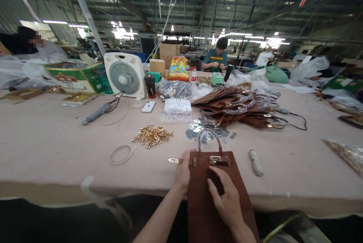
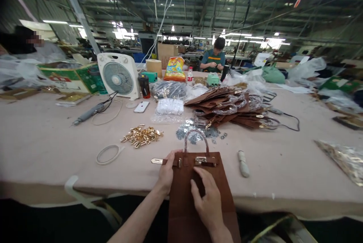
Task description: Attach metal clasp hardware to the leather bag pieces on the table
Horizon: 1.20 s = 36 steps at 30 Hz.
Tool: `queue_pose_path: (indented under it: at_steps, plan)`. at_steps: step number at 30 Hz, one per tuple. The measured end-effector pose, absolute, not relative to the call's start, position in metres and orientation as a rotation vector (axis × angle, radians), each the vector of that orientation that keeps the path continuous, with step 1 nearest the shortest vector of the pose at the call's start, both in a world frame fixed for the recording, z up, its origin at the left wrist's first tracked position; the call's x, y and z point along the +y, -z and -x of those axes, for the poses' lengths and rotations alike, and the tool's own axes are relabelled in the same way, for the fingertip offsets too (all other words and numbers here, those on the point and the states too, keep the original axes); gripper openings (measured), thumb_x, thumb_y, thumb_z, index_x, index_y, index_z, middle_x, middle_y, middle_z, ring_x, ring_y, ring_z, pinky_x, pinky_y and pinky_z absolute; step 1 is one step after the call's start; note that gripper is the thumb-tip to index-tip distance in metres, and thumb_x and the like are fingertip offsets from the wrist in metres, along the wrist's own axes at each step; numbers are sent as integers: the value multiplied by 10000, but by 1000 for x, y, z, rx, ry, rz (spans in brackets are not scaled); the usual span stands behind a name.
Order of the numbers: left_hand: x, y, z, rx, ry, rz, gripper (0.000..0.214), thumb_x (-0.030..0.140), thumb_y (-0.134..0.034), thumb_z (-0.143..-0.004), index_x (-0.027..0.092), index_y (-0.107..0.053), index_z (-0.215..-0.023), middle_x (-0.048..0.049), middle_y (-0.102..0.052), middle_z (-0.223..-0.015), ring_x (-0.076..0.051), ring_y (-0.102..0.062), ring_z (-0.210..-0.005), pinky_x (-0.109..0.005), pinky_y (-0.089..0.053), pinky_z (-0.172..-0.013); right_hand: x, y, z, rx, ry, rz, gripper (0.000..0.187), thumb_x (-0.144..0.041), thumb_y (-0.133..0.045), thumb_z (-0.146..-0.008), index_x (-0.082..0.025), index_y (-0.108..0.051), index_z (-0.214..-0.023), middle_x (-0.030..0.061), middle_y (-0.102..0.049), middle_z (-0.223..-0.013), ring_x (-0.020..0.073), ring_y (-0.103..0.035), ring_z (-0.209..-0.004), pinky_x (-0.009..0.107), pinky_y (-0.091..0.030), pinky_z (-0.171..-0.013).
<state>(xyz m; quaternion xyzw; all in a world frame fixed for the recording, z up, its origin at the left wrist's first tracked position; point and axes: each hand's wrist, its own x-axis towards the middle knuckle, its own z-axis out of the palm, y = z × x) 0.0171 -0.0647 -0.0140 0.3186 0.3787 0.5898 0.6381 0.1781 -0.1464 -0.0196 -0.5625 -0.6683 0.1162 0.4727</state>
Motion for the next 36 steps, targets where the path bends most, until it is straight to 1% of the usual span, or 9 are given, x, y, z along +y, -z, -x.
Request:
queue_pose_path:
  at_steps: [7,14,18,21,24,26,29,33,36]
  plan:
    - [-74,2,-11,804,-1341,-761,615,682,-647,-903,198,-705,-1278,-123,-717,-1347,-304,-664,-1265,-443,-507,-1117,-161,6,-118,-1690,-233,1465,619,-345,-574,-1028,-273,-366,-1607,105,-470,-1590,320,-430,-1477,556,-459,-1188]
    - [-96,-15,-15,650,-1301,-611,553,605,-675,-911,255,-682,-1340,-75,-662,-1447,-271,-599,-1363,-382,-474,-1165,-167,4,-100,-1704,-115,1545,601,-279,-538,-1039,-278,-374,-1617,93,-446,-1622,344,-424,-1484,586,-475,-1177]
    - [-106,-23,-19,693,-1309,-575,516,606,-620,-943,279,-685,-1337,-44,-640,-1479,-253,-531,-1432,-362,-429,-1204,-175,-1,-98,-1699,-129,1560,695,-199,-534,-1004,-253,-295,-1654,94,-417,-1644,333,-396,-1509,568,-468,-1191]
    - [-114,-33,-20,719,-1305,-616,517,596,-586,-969,258,-676,-1350,-59,-616,-1504,-268,-479,-1475,-377,-401,-1231,-183,-15,-99,-1734,-166,1565,735,-151,-526,-969,-230,-286,-1659,96,-374,-1668,330,-348,-1539,567,-442,-1209]
    - [-128,-49,-21,646,-1276,-688,528,578,-568,-988,290,-611,-1428,-45,-553,-1567,-275,-419,-1517,-390,-395,-1240,-195,-40,-109,-1791,-227,1526,815,-155,-572,-916,-173,-256,-1666,128,-329,-1683,344,-323,-1550,567,-419,-1219]
    - [-142,-61,-23,569,-1253,-759,599,579,-622,-954,346,-532,-1499,-19,-507,-1605,-296,-400,-1527,-408,-401,-1241,-204,-58,-121,-1813,-274,1498,867,-177,-600,-901,-162,-213,-1676,140,-312,-1686,343,-328,-1548,559,-418,-1219]
    - [-163,-75,-29,514,-1195,-915,830,545,-795,-822,403,-445,-1560,4,-407,-1670,-352,-329,-1559,-449,-365,-1267,-216,-79,-139,-1803,-318,1489,855,-217,-599,-930,-199,-196,-1684,133,-328,-1679,339,-362,-1532,547,-436,-1206]
    - [-184,-84,-42,503,-1187,-1045,1007,543,-948,-629,341,-534,-1524,-17,-270,-1725,-399,-86,-1613,-503,-181,-1327,-229,-88,-154,-1749,-336,1520,845,-273,-603,-941,-265,-202,-1685,102,-388,-1655,342,-447,-1484,515,-499,-1161]
    - [-192,-88,-52,442,-1145,-1086,1013,542,-942,-631,304,-542,-1530,-52,-283,-1717,-423,-46,-1608,-557,-115,-1326,-239,-88,-161,-1610,-204,1650,805,-283,-607,-940,-302,-268,-1670,68,-437,-1630,341,-511,-1437,470,-547,-1117]
